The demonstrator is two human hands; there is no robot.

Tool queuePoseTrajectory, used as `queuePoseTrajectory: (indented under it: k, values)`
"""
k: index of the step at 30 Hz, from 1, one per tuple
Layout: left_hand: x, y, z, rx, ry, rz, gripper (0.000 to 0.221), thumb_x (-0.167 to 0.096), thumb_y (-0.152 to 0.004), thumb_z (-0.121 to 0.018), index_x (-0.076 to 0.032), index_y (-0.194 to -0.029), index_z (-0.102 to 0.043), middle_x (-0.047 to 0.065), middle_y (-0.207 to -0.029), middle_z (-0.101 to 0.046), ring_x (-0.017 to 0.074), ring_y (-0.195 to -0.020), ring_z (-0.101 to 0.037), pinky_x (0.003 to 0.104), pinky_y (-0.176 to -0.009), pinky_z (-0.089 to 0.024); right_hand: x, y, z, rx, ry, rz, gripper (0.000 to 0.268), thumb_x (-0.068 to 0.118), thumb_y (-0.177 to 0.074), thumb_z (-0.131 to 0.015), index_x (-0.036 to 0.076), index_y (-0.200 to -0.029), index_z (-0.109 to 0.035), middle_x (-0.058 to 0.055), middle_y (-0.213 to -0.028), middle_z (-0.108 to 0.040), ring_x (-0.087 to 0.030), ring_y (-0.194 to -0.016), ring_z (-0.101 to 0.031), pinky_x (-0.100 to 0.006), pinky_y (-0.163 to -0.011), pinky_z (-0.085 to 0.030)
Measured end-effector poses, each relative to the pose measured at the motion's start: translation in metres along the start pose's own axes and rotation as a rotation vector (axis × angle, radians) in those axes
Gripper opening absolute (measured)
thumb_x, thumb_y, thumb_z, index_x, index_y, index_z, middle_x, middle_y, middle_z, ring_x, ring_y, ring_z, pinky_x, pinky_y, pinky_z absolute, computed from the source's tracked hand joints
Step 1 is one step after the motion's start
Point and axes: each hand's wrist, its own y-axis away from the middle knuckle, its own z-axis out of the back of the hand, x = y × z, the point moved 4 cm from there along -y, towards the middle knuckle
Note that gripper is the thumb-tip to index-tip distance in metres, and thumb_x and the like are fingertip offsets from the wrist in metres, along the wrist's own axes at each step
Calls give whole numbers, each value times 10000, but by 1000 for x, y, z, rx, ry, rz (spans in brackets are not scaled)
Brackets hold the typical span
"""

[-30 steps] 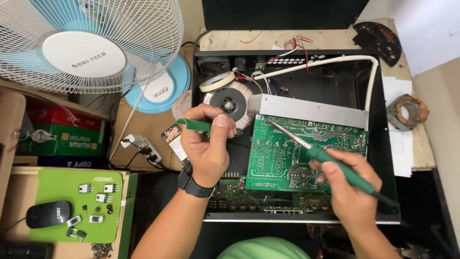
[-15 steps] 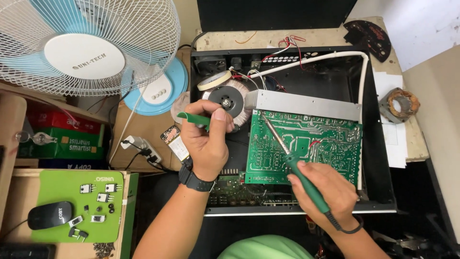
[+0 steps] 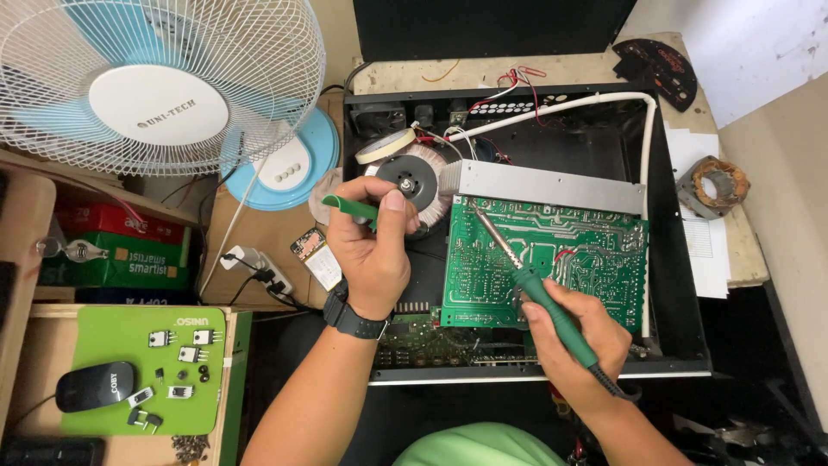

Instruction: Performing a final internal inspection and soldering components on a circuit board.

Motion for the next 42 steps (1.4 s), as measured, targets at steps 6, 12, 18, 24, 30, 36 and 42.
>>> queuePoseTrajectory:
  k: [6,12,18,24,30,36,42]
  values:
    - [-3,-2,0,13,-33,-23,88,-148,-1175,-643,-74,-1194,-599,75,-795,-588,182,-683,-640,340,-688,-577,10,-12,1,42,-223,44,386,75,-1047,-818,-60,-1386,-691,-219,-1217,-857,-284,-1070,-914,-290,-913,-778]
    - [-3,-1,-1,28,-51,-34,107,-163,-1185,-636,-66,-1191,-590,97,-799,-595,191,-685,-640,346,-687,-576,3,-15,6,35,-262,-114,359,122,-1078,-755,-85,-1361,-677,-271,-1190,-840,-343,-1015,-915,-323,-819,-768]
    - [-2,-1,-2,30,-44,-16,118,-168,-1183,-640,-62,-1172,-588,102,-774,-597,191,-684,-635,348,-693,-575,-3,-16,5,52,-301,-148,349,100,-1082,-750,-72,-1378,-683,-268,-1193,-842,-335,-1044,-916,-305,-821,-775]
    - [-1,-1,-2,38,-61,-35,108,-156,-1188,-627,-59,-1184,-579,105,-779,-596,193,-681,-632,352,-690,-579,-2,-17,3,67,-315,-170,362,102,-1076,-762,-52,-1395,-691,-240,-1177,-852,-305,-1061,-908,-308,-859,-768]
    - [1,-1,-1,32,-44,-32,120,-161,-1184,-645,-56,-1186,-587,110,-789,-605,197,-682,-637,352,-692,-578,-3,-23,6,78,-273,-251,279,41,-1063,-761,-52,-1325,-724,-239,-1141,-863,-301,-963,-923,-280,-740,-762]
    - [1,-1,-2,33,-36,-29,103,-146,-1183,-640,-62,-1192,-581,96,-809,-594,188,-683,-629,342,-692,-570,-19,-27,3,-2,-560,-557,259,13,-1077,-715,-59,-1325,-734,-297,-1150,-819,-363,-996,-868,-309,-663,-674]
    - [2,-2,-1,33,-41,-19,105,-154,-1179,-647,-68,-1192,-589,93,-797,-591,188,-686,-638,343,-693,-572,-8,-26,6,64,-377,-483,299,70,-1068,-740,-32,-1349,-740,-241,-1182,-856,-322,-1028,-901,-316,-729,-726]
